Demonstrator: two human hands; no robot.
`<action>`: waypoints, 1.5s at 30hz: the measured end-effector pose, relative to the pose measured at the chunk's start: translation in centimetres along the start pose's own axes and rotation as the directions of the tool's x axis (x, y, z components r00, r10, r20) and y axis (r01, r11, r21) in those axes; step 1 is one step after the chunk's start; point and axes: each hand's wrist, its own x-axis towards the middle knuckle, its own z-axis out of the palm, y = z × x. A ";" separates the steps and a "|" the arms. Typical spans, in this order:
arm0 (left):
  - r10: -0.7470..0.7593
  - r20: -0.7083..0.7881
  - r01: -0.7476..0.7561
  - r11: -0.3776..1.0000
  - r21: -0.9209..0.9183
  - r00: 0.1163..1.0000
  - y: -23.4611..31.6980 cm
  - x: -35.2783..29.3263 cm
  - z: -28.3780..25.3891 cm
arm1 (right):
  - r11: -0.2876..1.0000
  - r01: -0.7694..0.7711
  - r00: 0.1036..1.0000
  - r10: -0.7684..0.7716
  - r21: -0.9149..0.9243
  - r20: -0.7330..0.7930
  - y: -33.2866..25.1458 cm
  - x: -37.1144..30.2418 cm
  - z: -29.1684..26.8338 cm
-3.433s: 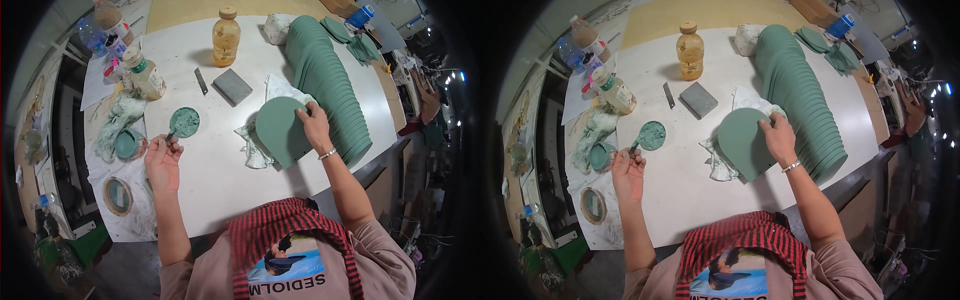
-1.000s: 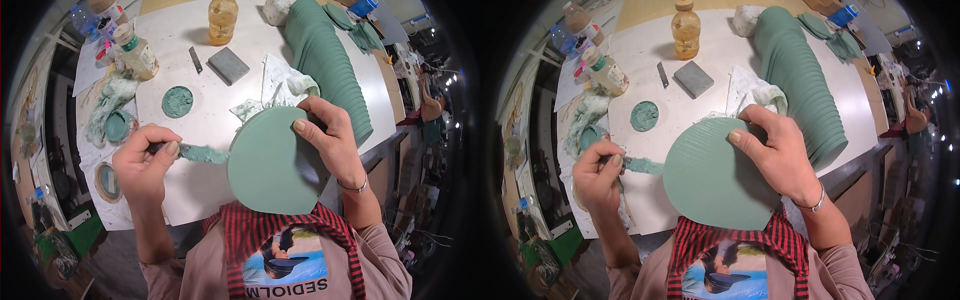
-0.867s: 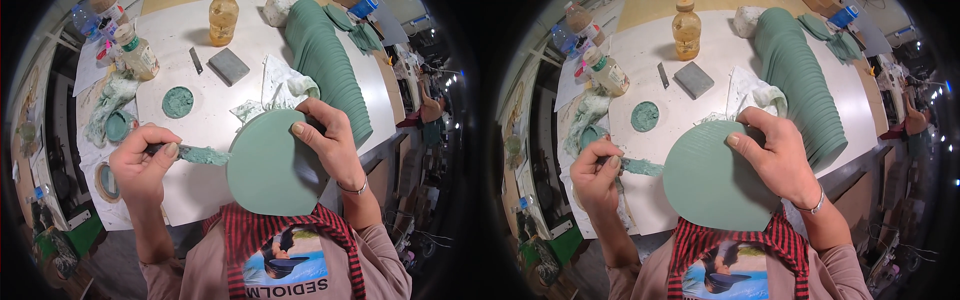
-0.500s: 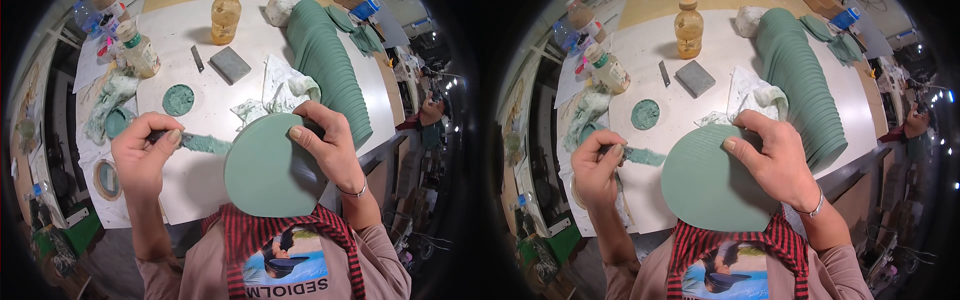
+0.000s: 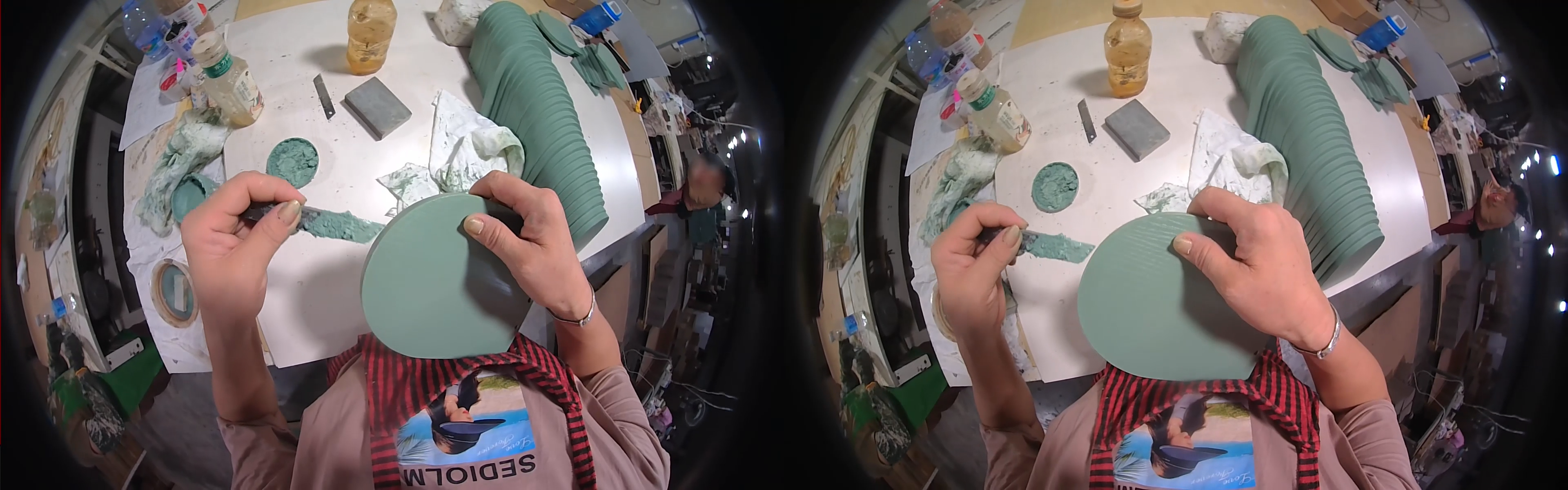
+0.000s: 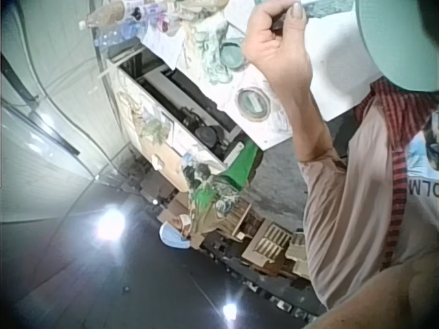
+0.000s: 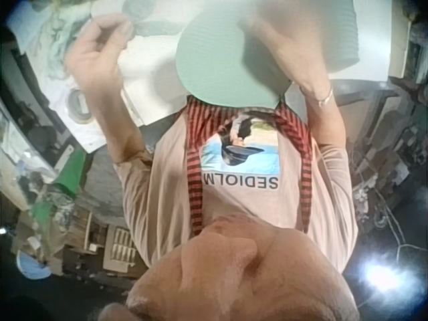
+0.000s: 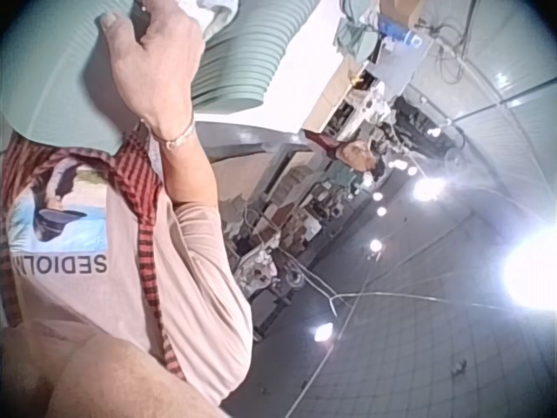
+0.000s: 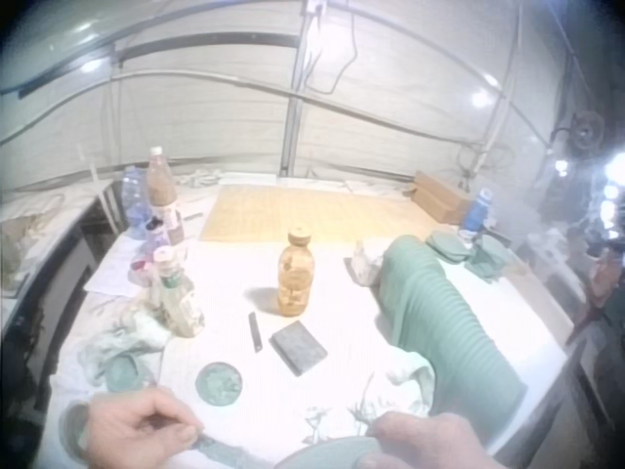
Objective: The recorder is applying a green putty-like substance to a wood furniture component, scraping it, and cleaning the component with a cloth.
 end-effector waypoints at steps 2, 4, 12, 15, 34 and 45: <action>0.032 0.005 -0.032 0.999 -0.008 0.999 0.2 0.0 0.0 | 1.000 -0.019 1.000 0.020 -0.017 0.023 -0.1 0.0 0.0; 0.063 0.010 -0.063 0.998 -0.017 0.998 0.4 0.0 0.2 | 1.000 -0.012 1.000 0.012 -0.022 0.024 -0.1 0.0 0.0; 0.047 0.033 -0.049 0.997 0.053 0.998 1.0 0.3 0.7 | 0.993 -0.111 0.985 0.115 -0.038 0.132 -1.2 0.2 -0.3; 0.047 0.026 -0.048 0.998 0.050 0.999 0.4 0.8 0.7 | 0.990 -0.124 0.982 0.131 -0.061 0.133 -1.2 0.1 -0.3; 0.097 0.042 -0.101 0.989 0.106 0.994 0.4 0.4 0.3 | 0.998 -0.025 0.997 0.029 -0.050 0.069 0.1 0.4 0.5; 0.099 0.052 -0.108 0.972 0.209 0.994 1.3 0.2 0.2 | 0.998 -0.012 0.998 0.016 -0.066 0.065 0.4 0.5 0.6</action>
